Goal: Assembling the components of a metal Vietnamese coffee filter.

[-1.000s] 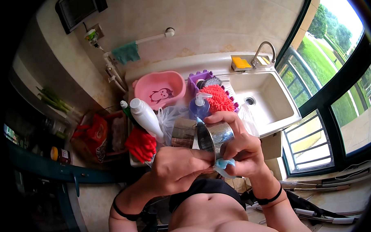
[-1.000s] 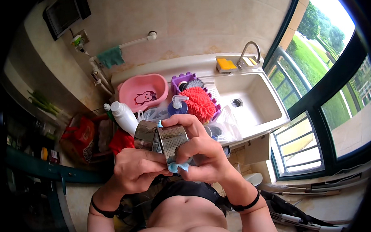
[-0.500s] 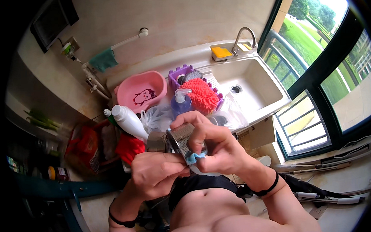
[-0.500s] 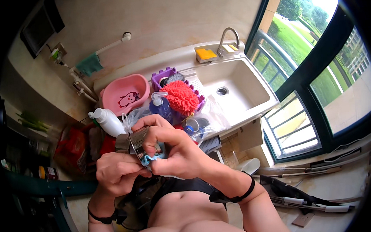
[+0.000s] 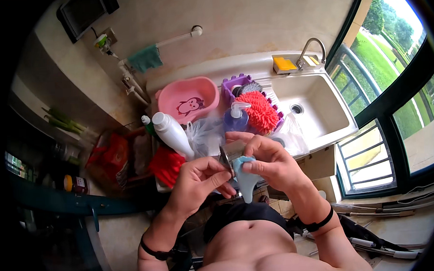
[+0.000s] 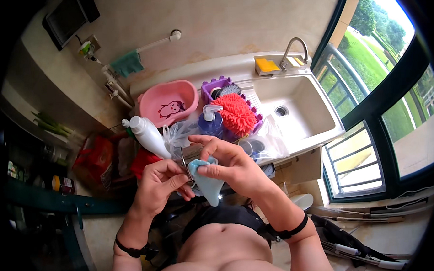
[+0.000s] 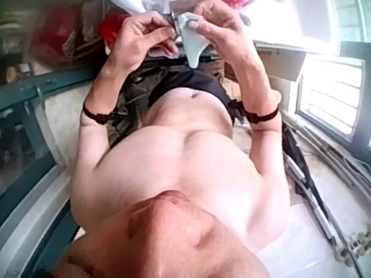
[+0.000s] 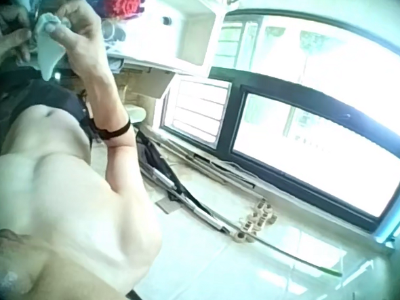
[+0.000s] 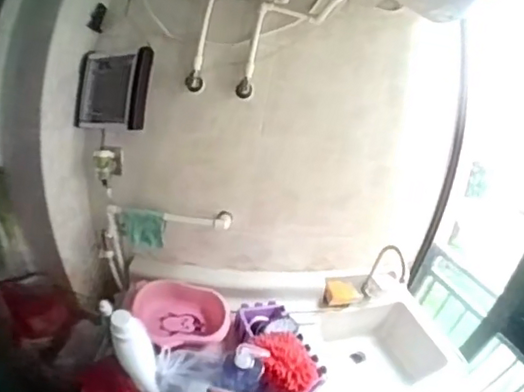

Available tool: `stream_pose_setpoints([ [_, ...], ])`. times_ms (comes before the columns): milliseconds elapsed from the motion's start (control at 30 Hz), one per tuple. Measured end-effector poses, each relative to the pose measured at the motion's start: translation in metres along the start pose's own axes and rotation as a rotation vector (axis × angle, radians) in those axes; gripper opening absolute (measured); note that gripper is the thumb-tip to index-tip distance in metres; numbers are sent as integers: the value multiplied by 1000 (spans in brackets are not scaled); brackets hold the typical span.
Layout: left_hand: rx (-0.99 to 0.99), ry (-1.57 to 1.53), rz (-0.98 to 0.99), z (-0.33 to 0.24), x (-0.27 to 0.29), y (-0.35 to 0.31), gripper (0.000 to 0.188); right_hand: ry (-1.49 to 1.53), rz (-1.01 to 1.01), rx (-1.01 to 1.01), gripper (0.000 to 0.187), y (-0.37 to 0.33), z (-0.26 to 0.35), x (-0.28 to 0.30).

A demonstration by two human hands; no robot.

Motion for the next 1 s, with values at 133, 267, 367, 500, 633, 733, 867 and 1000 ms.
stream_pose_setpoints([
  [133,43,-313,-89,33,29,-5,7,-219,-70,9,12,8,2,19],
  [267,84,-472,-210,62,54,-18,6,-250,-231,-48,9,11,-7,59],
  [367,53,-432,-298,80,67,-19,5,-392,-163,-120,15,16,-21,50],
  [500,11,-337,-340,86,67,-15,6,-865,-22,54,46,24,-30,-8],
  [633,-94,-146,-389,77,65,-12,8,-1063,-57,315,28,28,-36,-19],
  [733,-272,401,-515,55,67,-22,5,-965,-27,179,23,25,-32,-27],
  [867,-557,976,-664,19,47,-34,2,-554,205,-66,18,20,-39,-43],
  [1000,-445,550,-669,45,66,-35,4,-926,162,97,20,23,-23,-21],
])
Point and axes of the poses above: each hand's wrist, its own y-axis towards the middle knuckle, its own x-axis out of the back of the hand, z = x × y, the point moved 8 cm from there along y, towards the middle knuckle, and after that the axes turned 9 degrees about y, right-handed, at the moved point
